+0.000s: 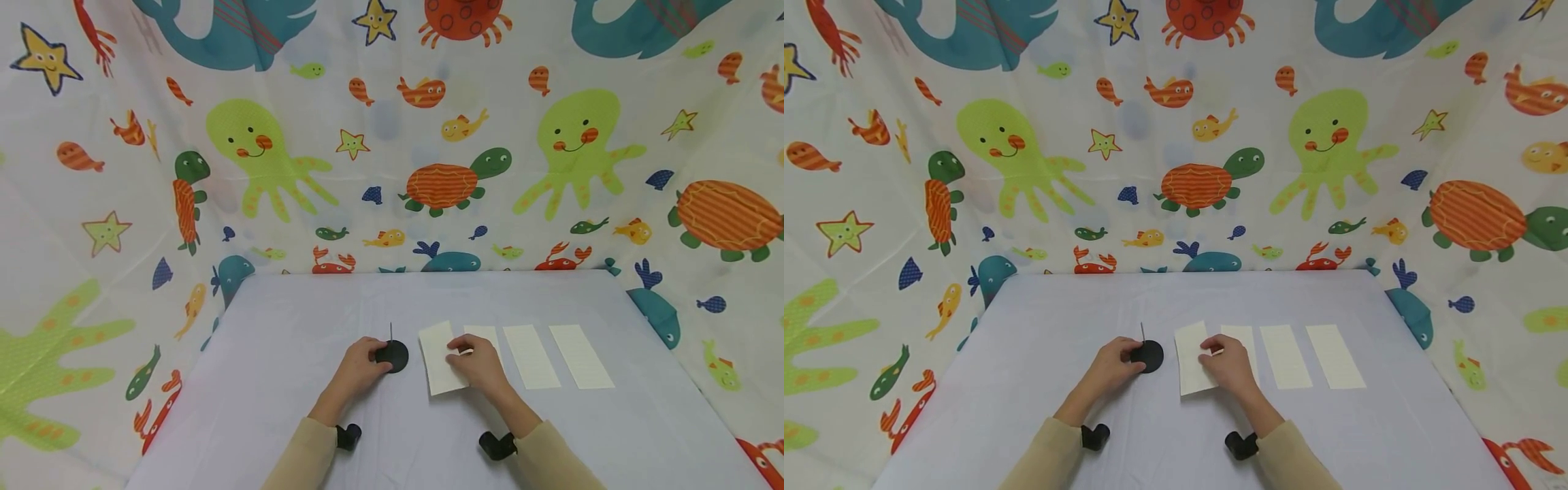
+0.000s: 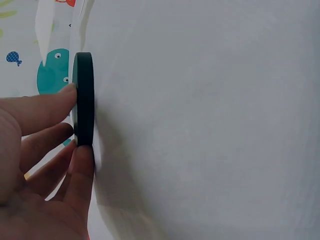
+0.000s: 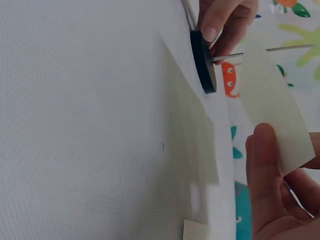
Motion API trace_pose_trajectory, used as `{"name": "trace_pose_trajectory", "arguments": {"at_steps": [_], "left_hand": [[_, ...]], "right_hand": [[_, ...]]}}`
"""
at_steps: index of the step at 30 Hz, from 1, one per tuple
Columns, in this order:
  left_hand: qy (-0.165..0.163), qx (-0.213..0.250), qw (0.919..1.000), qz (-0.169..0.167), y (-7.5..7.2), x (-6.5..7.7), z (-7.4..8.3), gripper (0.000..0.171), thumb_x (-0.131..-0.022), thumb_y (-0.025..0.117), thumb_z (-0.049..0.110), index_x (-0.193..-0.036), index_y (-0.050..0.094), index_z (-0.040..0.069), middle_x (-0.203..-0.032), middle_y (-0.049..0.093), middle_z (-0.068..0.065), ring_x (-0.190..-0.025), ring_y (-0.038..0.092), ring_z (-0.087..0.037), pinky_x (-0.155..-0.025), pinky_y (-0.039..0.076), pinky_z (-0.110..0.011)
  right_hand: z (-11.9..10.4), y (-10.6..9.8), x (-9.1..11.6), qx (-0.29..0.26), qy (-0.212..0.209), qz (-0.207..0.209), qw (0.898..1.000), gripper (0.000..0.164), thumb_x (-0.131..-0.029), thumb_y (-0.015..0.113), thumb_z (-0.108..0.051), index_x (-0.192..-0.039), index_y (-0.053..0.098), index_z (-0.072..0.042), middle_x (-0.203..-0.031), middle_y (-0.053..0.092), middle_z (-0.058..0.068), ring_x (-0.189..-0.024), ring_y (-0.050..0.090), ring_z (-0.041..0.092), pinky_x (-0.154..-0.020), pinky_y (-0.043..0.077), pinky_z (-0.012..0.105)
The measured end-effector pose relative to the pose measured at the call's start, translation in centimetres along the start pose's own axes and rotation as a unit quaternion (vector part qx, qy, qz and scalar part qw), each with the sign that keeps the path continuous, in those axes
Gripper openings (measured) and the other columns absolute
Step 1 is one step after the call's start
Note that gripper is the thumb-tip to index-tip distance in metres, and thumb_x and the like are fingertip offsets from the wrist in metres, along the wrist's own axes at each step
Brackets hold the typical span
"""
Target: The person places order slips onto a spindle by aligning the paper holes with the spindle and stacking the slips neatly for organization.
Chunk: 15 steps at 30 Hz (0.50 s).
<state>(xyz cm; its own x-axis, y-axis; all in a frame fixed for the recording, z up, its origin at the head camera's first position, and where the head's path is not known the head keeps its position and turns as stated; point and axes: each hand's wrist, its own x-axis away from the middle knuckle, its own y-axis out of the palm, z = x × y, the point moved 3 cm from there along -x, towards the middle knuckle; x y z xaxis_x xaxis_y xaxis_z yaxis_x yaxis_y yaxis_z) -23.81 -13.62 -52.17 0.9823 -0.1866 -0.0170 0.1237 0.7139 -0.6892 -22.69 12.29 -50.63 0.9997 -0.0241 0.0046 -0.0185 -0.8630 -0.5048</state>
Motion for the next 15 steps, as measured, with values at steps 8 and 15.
{"name": "trace_pose_trajectory", "arguments": {"at_steps": [8,15], "left_hand": [[0.001,0.009,1.0,0.004,-0.2,-0.2,0.0,0.038,-0.085,0.08,0.008,-0.12,0.07,-0.002,-0.117,0.064,-0.012,-0.097,0.059,-0.023,-0.088,0.05,-0.042],[0.004,0.0,1.0,0.009,-0.2,-0.3,0.1,0.037,-0.084,0.081,0.008,-0.117,0.071,-0.003,-0.113,0.064,-0.013,-0.095,0.059,-0.023,-0.086,0.051,-0.042]], "right_hand": [[-0.6,-0.2,0.4,-0.054,0.01,0.005,0.998,0.017,-0.084,0.079,-0.008,-0.101,0.074,-0.006,-0.101,0.066,0.008,-0.079,0.062,0.018,-0.072,0.049,0.033],[-1.3,-0.1,0.8,-0.092,0.006,0.014,0.996,0.018,-0.085,0.078,-0.007,-0.101,0.074,-0.005,-0.104,0.064,0.011,-0.077,0.063,0.017,-0.07,0.049,0.029]]}}
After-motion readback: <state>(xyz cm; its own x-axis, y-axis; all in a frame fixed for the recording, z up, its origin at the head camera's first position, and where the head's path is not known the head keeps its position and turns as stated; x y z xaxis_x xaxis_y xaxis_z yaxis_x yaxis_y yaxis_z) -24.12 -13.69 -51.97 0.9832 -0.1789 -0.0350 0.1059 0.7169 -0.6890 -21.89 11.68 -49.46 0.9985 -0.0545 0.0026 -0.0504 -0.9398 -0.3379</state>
